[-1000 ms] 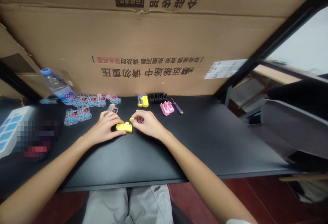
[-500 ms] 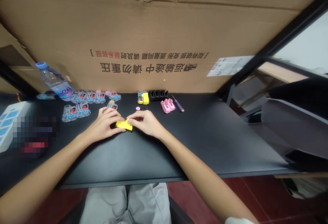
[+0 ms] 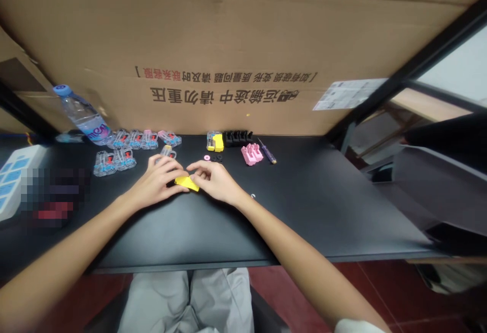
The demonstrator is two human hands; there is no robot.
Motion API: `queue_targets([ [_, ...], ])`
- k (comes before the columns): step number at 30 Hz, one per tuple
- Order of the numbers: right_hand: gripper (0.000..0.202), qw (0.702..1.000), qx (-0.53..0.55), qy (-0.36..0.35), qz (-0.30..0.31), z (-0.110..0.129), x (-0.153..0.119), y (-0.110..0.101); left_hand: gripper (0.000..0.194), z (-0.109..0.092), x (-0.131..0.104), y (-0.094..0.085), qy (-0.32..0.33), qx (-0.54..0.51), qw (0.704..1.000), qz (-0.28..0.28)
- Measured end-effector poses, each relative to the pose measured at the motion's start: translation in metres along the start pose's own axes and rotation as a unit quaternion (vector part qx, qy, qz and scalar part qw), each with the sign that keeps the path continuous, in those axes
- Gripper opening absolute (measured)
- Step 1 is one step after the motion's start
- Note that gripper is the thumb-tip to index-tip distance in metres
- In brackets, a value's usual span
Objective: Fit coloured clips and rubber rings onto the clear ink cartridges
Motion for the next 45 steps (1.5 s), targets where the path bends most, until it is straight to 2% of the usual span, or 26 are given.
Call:
queue_targets([
  [4, 0.023, 0.999, -0.028, -0.014, -0.014, 0.002, -0.001, 0.001, 0.033, 0.0, 0.001, 0.001, -0.007, -0.007, 1.0, 0.004],
  [8, 0.022, 0.984, -0.146, -0.094, -0.044, 0.008, -0.005, -0.002, 0.034, 0.0, 0.002, -0.001, -0.047, -0.023, 0.999, -0.01],
  [11, 0.036, 0.973, -0.181, -0.142, -0.018, 0.011, -0.007, -0.005, 0.039, 0.002, 0.002, -0.005, -0.081, -0.044, 0.996, -0.02],
  [17, 0.043, 0.961, -0.201, -0.187, 0.019, 0.014, -0.01, -0.014, 0.039, 0.006, 0.001, -0.008, -0.124, -0.103, 0.985, -0.054],
  [21, 0.042, 0.948, -0.256, -0.186, 0.008, 0.016, -0.012, -0.01, 0.037, 0.005, 0.002, -0.004, -0.141, -0.142, 0.977, -0.074],
  [24, 0.042, 0.942, -0.277, -0.187, -0.013, 0.018, -0.012, -0.008, 0.023, 0.005, 0.003, -0.009, -0.133, -0.152, 0.974, -0.102],
  [28, 0.033, 0.952, -0.256, -0.154, -0.064, 0.014, -0.01, -0.016, 0.023, 0.02, 0.001, -0.021, -0.164, -0.056, 0.972, -0.156],
  [31, 0.029, 0.963, -0.212, -0.115, -0.117, 0.008, -0.008, -0.024, 0.032, 0.034, -0.005, -0.021, -0.218, 0.032, 0.968, -0.123],
  [34, 0.029, 0.975, -0.149, -0.083, -0.144, 0.003, -0.006, -0.027, 0.046, 0.042, -0.009, -0.014, -0.241, 0.061, 0.965, -0.083],
  [37, 0.033, 0.98, -0.1, -0.073, -0.155, 0.0, -0.003, -0.027, 0.05, 0.043, -0.01, -0.006, -0.246, 0.006, 0.967, -0.071],
  [40, 0.037, 0.976, -0.089, -0.1, -0.174, -0.001, -0.001, -0.027, 0.054, 0.045, -0.008, 0.001, -0.26, -0.116, 0.956, -0.076],
  [45, 0.041, 0.984, -0.02, -0.063, -0.167, -0.002, 0.001, -0.025, 0.063, 0.051, -0.005, 0.01, -0.294, -0.321, 0.895, -0.095],
])
Point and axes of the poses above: each hand's wrist, its own x-axis towards the middle knuckle, its own y-axis out of the palm, z = x × y, the point moved 2 cm from there along x, towards the middle knuckle, and after that the axes turned 2 degrees about y, right-handed, at the moved point
